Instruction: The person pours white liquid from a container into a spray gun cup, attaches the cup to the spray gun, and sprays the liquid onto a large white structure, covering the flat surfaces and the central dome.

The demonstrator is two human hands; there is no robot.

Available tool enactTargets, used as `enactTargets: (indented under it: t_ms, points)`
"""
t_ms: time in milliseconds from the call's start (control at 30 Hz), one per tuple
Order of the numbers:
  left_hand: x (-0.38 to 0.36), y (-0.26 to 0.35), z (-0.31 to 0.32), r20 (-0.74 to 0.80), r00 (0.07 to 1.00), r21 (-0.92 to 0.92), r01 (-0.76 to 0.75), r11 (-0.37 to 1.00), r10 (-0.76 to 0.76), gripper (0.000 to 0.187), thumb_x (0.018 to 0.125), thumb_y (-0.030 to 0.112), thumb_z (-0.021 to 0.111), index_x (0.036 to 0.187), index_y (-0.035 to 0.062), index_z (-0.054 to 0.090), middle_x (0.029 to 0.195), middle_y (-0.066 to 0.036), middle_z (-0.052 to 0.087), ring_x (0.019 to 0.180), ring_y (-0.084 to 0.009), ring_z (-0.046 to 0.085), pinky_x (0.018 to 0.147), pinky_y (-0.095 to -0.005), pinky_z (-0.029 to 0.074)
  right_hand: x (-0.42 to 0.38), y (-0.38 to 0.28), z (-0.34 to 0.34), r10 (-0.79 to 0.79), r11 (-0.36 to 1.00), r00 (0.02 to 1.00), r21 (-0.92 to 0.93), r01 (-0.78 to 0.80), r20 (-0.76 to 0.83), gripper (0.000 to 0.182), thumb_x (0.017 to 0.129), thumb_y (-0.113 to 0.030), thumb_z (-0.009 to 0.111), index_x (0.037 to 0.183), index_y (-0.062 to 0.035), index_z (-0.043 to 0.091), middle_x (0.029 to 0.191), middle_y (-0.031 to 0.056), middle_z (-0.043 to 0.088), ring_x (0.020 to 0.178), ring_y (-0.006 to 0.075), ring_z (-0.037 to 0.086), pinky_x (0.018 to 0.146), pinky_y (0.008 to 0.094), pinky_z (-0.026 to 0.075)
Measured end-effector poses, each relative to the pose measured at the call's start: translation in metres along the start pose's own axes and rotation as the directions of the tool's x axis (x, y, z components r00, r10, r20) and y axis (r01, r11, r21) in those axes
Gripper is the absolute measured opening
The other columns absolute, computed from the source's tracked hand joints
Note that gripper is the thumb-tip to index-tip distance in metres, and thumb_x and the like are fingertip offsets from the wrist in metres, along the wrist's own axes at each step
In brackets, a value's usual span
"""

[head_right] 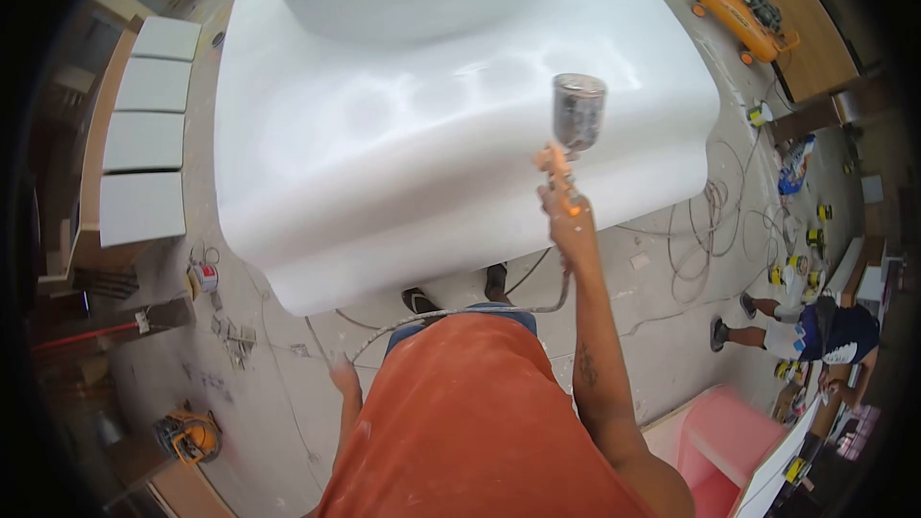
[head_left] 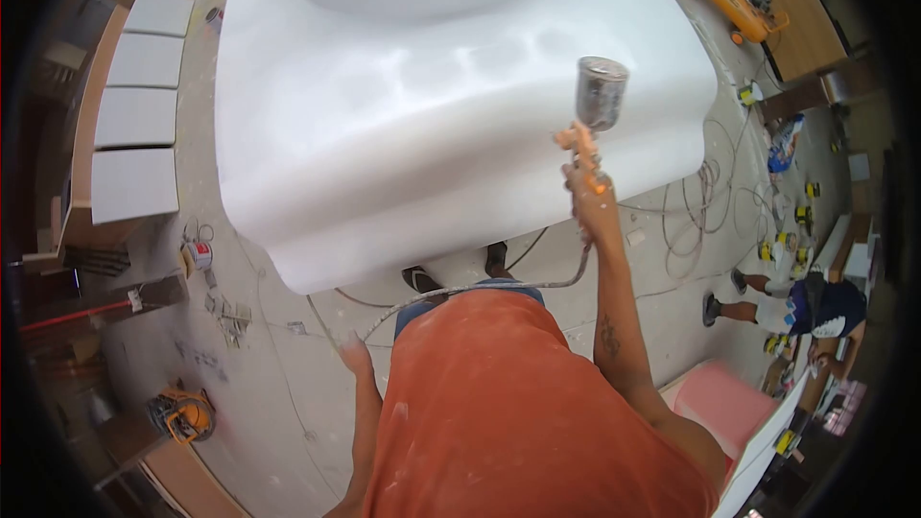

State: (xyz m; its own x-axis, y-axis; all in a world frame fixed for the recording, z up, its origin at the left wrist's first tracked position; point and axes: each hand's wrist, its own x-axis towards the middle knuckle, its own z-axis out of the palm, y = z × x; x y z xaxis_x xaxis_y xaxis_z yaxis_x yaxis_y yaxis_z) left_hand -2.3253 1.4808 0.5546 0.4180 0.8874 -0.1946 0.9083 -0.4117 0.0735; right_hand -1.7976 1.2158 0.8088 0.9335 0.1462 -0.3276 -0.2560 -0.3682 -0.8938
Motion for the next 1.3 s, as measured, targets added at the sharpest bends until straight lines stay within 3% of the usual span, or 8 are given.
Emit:
enactTargets:
  t_ms: [133, 400, 467, 567, 800, 1100, 1167, 1300]
  points:
    - [0.000, -0.033, -0.011, 0.066, 0.947, -0.182, 0.322, 0.929, -0.315, 0.037, 0.098, 0.027, 0.050, 0.084, -0.0027, 0.067, 0.087, -0.030, 0.067, 0.083, -0.0499, 0.062, 0.073, -0.0576, 0.045, -0.043, -0.008, 0.077, -0.054, 0.998, 0.961, 0.052, 0.041, 0.273, 0.028, 0.093, -0.032, 0.069, 0.088, -0.0048, 0.063, 0.063, -0.0033, 0.051, 0.048, 0.0064, 0.043, 0.043, 0.0249, 0.036]
    - [-0.008, -0.075, -0.032, -0.005, 0.956, -0.105, 0.290, 0.951, -0.293, 0.042, 0.097, 0.030, 0.049, 0.083, -0.0067, 0.066, 0.081, -0.031, 0.065, 0.073, -0.0525, 0.061, 0.069, -0.0588, 0.045, -0.087, -0.043, 0.127, 0.171, 0.970, 0.756, 0.027, -0.242, 0.632, 0.025, 0.094, -0.030, 0.069, 0.088, -0.0059, 0.061, 0.062, -0.0044, 0.049, 0.049, 0.0042, 0.040, 0.042, 0.0228, 0.032]
    - [-0.009, -0.078, -0.028, -0.003, 0.948, -0.090, 0.317, 0.944, -0.318, 0.041, 0.097, 0.028, 0.048, 0.083, -0.0062, 0.066, 0.081, -0.030, 0.066, 0.072, -0.0526, 0.061, 0.069, -0.0589, 0.046, -0.086, -0.037, 0.127, 0.060, 0.996, 0.836, 0.023, -0.086, 0.545, 0.023, 0.094, -0.029, 0.069, 0.093, -0.0076, 0.061, 0.065, -0.0046, 0.050, 0.047, 0.0044, 0.039, 0.042, 0.0225, 0.033]
    - [-0.010, -0.086, -0.001, -0.137, 0.990, 0.179, 0.037, 0.983, -0.012, 0.021, 0.097, 0.016, 0.049, 0.090, 0.0065, 0.066, 0.069, -0.022, 0.065, 0.064, -0.0389, 0.066, 0.058, -0.0529, 0.050, -0.073, -0.028, 0.106, -0.151, 0.989, 0.900, 0.062, 0.137, 0.409, 0.022, 0.094, -0.030, 0.068, 0.097, -0.0096, 0.060, 0.066, -0.0053, 0.051, 0.046, 0.0035, 0.039, 0.041, 0.0215, 0.033]
    - [0.006, -0.014, 0.010, -0.057, 0.998, 0.102, 0.002, 0.995, 0.004, 0.018, 0.094, 0.014, 0.051, 0.086, 0.0061, 0.065, 0.071, -0.021, 0.064, 0.066, -0.0409, 0.064, 0.060, -0.0534, 0.049, -0.019, 0.008, -0.001, 0.095, 0.988, 0.993, 0.112, -0.102, 0.067, 0.023, 0.095, -0.029, 0.068, 0.085, -0.0118, 0.055, 0.062, -0.0063, 0.048, 0.043, 0.0014, 0.036, 0.038, 0.0202, 0.030]
    - [0.022, 0.054, 0.016, -0.026, 0.952, 0.074, -0.302, 0.951, 0.304, 0.017, 0.095, 0.015, 0.051, 0.088, 0.0061, 0.063, 0.071, -0.021, 0.063, 0.068, -0.0420, 0.062, 0.061, -0.0556, 0.046, 0.078, 0.045, -0.121, 0.050, 0.994, 0.913, 0.109, -0.006, -0.405, 0.024, 0.095, -0.028, 0.068, 0.085, -0.0081, 0.058, 0.064, -0.0031, 0.051, 0.044, 0.0046, 0.039, 0.040, 0.0234, 0.030]
    - [0.020, 0.065, 0.016, -0.041, 0.943, 0.035, -0.330, 0.943, 0.331, 0.019, 0.096, 0.016, 0.050, 0.086, 0.0055, 0.063, 0.071, -0.022, 0.062, 0.068, -0.0422, 0.062, 0.061, -0.0558, 0.045, 0.095, 0.056, -0.139, -0.069, 0.992, 0.864, -0.125, 0.007, -0.498, 0.034, 0.093, -0.031, 0.069, 0.089, 0.0022, 0.063, 0.074, 0.0075, 0.062, 0.063, 0.0171, 0.057, 0.059, 0.0344, 0.046]
    - [0.014, 0.077, 0.008, 0.031, 0.980, 0.021, -0.198, 0.980, 0.197, 0.021, 0.096, 0.015, 0.049, 0.083, 0.0044, 0.061, 0.072, -0.022, 0.061, 0.067, -0.0419, 0.061, 0.060, -0.0544, 0.044, 0.087, 0.063, -0.123, -0.247, 0.953, 0.821, -0.282, 0.109, -0.515, 0.035, 0.094, -0.030, 0.066, 0.092, 0.0051, 0.064, 0.076, 0.0099, 0.063, 0.069, 0.0198, 0.059, 0.067, 0.0370, 0.047]
